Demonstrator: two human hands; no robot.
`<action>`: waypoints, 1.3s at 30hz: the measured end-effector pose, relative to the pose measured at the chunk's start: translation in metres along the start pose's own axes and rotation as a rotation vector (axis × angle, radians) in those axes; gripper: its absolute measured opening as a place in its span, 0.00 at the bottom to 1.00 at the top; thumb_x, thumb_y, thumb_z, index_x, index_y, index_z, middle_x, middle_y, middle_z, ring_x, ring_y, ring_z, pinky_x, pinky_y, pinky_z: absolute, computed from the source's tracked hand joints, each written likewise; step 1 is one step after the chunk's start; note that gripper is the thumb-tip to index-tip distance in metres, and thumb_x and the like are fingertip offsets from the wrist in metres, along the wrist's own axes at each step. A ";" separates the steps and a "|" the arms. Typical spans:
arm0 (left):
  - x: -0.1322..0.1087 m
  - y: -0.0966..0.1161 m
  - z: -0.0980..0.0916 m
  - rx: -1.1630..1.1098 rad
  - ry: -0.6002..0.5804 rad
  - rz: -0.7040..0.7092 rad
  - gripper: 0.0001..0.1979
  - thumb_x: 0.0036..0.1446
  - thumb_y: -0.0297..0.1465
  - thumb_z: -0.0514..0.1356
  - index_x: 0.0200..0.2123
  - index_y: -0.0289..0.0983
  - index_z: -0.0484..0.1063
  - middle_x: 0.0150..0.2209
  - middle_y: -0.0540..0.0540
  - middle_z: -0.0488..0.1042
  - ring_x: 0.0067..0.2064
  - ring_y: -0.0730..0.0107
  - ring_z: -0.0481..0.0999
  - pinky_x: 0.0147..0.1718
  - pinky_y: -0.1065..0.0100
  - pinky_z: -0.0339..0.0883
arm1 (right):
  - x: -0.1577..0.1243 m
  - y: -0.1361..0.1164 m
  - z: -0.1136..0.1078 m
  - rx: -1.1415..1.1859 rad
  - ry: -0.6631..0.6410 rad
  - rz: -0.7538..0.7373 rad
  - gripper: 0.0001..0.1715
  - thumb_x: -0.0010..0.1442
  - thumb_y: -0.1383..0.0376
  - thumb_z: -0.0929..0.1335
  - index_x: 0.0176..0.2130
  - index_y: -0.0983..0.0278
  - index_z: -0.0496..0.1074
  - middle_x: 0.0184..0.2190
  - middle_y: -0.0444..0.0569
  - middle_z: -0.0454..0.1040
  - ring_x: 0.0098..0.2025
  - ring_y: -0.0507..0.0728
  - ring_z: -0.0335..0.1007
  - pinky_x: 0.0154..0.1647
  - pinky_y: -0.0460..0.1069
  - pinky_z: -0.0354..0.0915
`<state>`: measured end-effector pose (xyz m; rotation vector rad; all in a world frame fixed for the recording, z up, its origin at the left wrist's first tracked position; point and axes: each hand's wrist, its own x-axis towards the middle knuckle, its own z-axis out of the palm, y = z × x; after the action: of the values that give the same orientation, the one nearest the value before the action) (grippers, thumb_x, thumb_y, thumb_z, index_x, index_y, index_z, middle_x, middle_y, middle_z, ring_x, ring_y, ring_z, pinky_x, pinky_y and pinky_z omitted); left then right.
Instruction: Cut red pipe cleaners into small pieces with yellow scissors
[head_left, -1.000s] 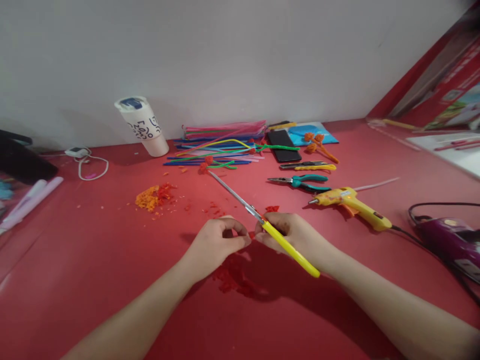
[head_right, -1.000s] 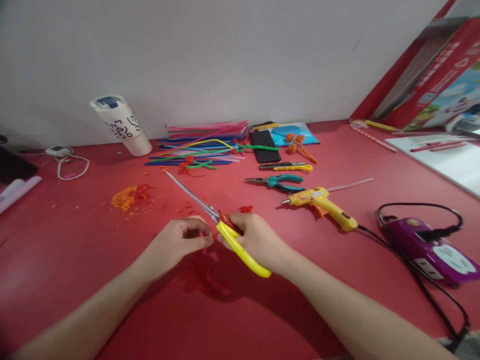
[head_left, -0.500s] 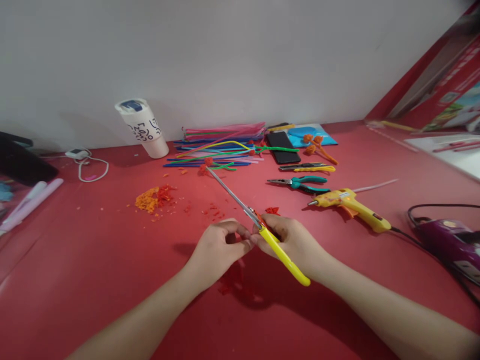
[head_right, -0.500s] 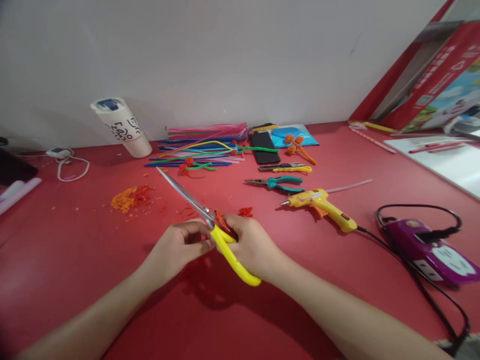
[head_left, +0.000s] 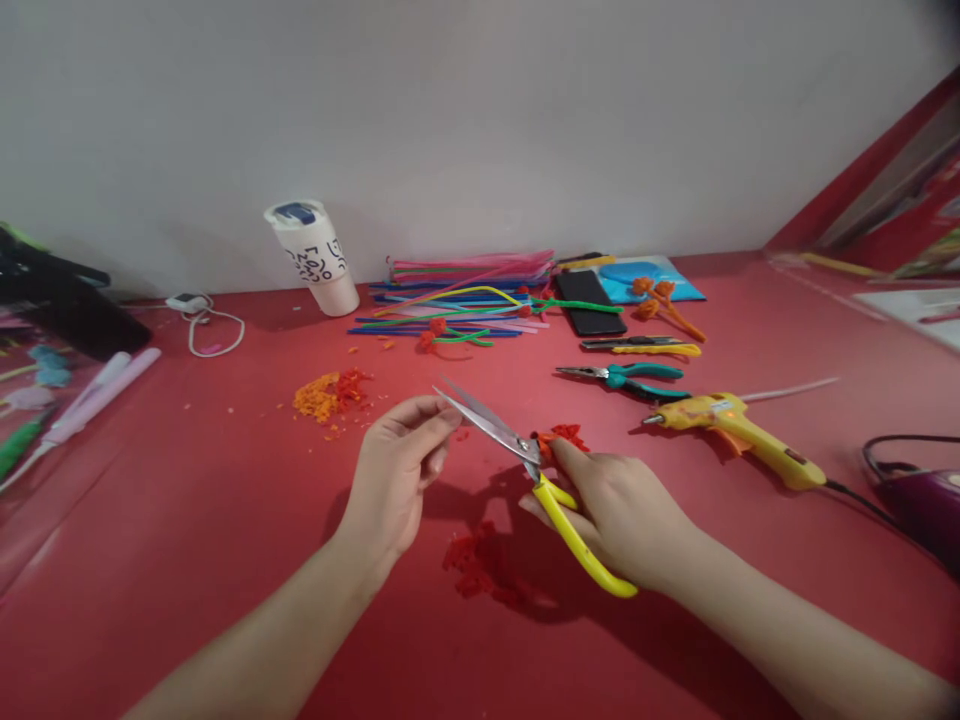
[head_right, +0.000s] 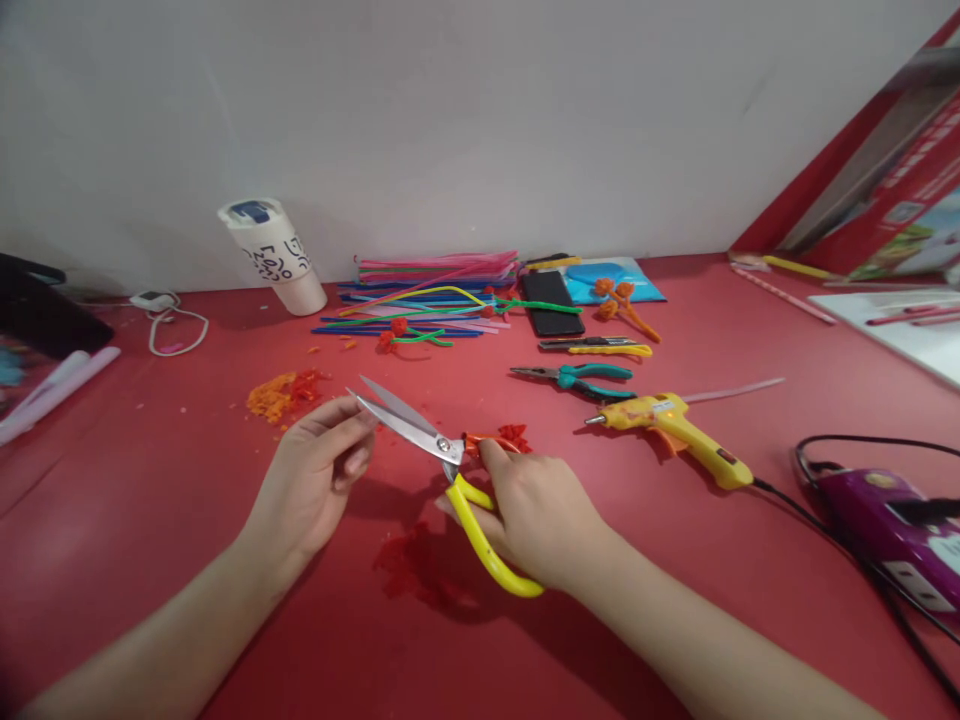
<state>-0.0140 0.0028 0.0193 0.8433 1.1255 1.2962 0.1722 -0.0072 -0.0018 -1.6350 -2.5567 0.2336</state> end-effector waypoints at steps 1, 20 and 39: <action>0.000 0.001 0.000 0.000 0.003 0.006 0.03 0.43 0.28 0.59 0.23 0.35 0.67 0.15 0.56 0.57 0.15 0.85 0.50 0.11 0.79 0.36 | 0.000 0.000 0.000 -0.011 -0.006 -0.001 0.21 0.55 0.50 0.55 0.33 0.65 0.60 0.18 0.47 0.67 0.19 0.54 0.63 0.19 0.46 0.41; 0.001 0.003 -0.004 0.047 -0.027 0.057 0.02 0.45 0.27 0.57 0.23 0.35 0.67 0.14 0.56 0.55 0.15 0.84 0.48 0.14 0.75 0.39 | -0.003 0.002 0.005 -0.094 0.074 -0.063 0.26 0.56 0.48 0.51 0.31 0.65 0.60 0.16 0.47 0.68 0.17 0.55 0.63 0.18 0.46 0.40; 0.001 0.003 -0.003 0.000 -0.028 0.057 0.01 0.44 0.27 0.58 0.23 0.34 0.67 0.17 0.56 0.59 0.15 0.86 0.46 0.13 0.75 0.38 | -0.003 0.004 0.006 -0.114 0.104 -0.077 0.22 0.57 0.51 0.52 0.28 0.64 0.59 0.14 0.46 0.65 0.15 0.54 0.61 0.18 0.46 0.39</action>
<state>-0.0178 0.0037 0.0207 0.8964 1.0859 1.3274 0.1759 -0.0093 -0.0083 -1.5363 -2.5912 -0.0032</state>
